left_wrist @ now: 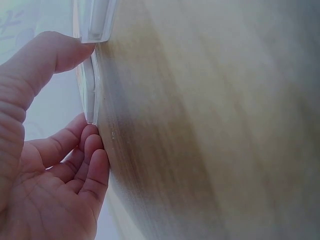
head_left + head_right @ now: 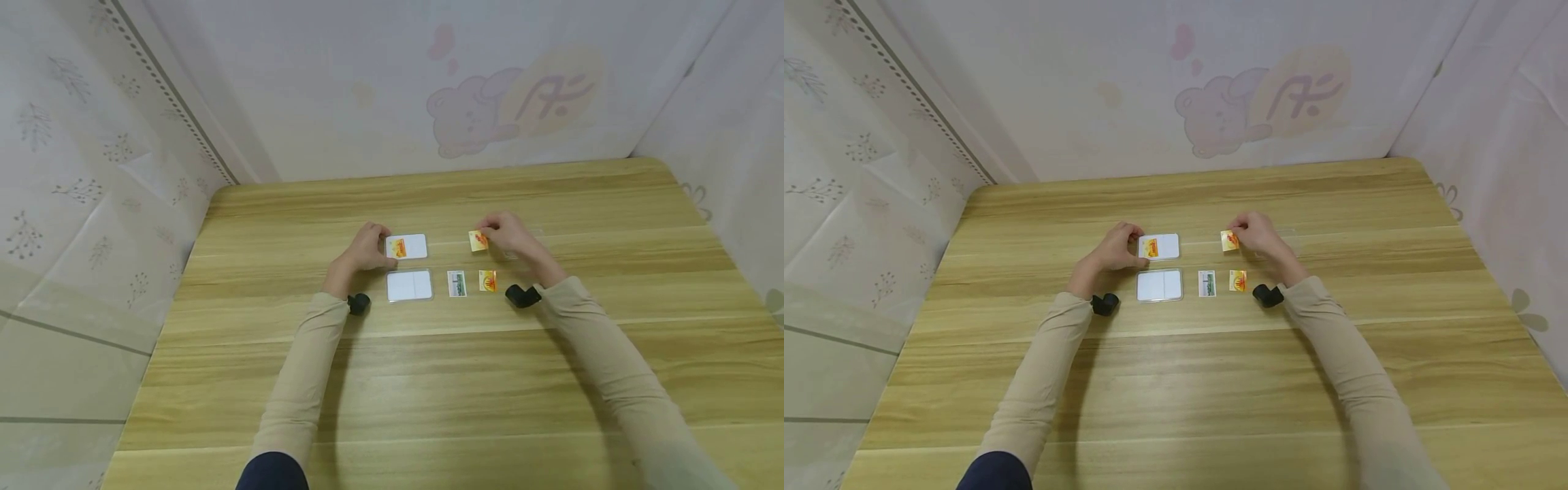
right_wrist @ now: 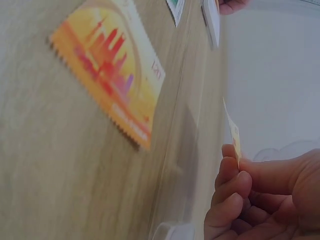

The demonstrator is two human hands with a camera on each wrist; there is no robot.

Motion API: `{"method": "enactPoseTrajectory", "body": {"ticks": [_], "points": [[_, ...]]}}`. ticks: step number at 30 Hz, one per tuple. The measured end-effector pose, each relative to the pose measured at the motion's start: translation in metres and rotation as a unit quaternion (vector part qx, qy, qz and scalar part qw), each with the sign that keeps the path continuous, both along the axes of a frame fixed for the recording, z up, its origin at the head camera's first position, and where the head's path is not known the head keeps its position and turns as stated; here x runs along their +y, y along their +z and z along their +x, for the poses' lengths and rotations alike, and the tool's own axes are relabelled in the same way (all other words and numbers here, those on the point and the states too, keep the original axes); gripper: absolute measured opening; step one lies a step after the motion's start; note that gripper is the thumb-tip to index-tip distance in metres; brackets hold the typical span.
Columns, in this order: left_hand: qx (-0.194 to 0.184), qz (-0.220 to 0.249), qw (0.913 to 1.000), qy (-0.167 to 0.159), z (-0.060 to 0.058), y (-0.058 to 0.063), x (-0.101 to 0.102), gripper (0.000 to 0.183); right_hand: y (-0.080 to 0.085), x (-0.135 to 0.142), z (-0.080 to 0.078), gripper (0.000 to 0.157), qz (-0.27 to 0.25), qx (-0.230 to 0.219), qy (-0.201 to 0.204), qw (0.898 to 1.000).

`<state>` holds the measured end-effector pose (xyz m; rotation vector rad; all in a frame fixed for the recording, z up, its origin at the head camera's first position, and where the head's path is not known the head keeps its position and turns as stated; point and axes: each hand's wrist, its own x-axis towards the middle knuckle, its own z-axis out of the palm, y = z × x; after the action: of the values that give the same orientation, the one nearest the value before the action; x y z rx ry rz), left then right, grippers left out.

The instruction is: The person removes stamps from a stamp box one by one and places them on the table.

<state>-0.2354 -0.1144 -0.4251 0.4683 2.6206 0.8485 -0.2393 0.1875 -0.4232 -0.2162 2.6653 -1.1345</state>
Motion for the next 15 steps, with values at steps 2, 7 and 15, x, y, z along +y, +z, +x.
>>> {"method": "enactPoseTrajectory", "body": {"ticks": [2, 7, 15], "points": [[0.0, 0.0, 1.0, 0.0, 0.0002, 0.0004, 0.0, 0.064, 0.0001, 0.0012, 0.0006, 0.021, 0.002, 0.004, 0.0, 1.0], [-0.001, 0.002, 1.0, 0.001, 0.0007, 0.0013, 0.0002, 0.064, 0.0009, 0.0036, 0.0022, 0.02, 0.005, 0.013, 0.005, 1.0], [-0.001, 0.0, 1.0, 0.0, -0.0005, -0.0002, 0.0, 0.063, 0.0039, 0.0042, 0.0041, 0.017, 0.002, 0.005, -0.003, 1.0]]}}
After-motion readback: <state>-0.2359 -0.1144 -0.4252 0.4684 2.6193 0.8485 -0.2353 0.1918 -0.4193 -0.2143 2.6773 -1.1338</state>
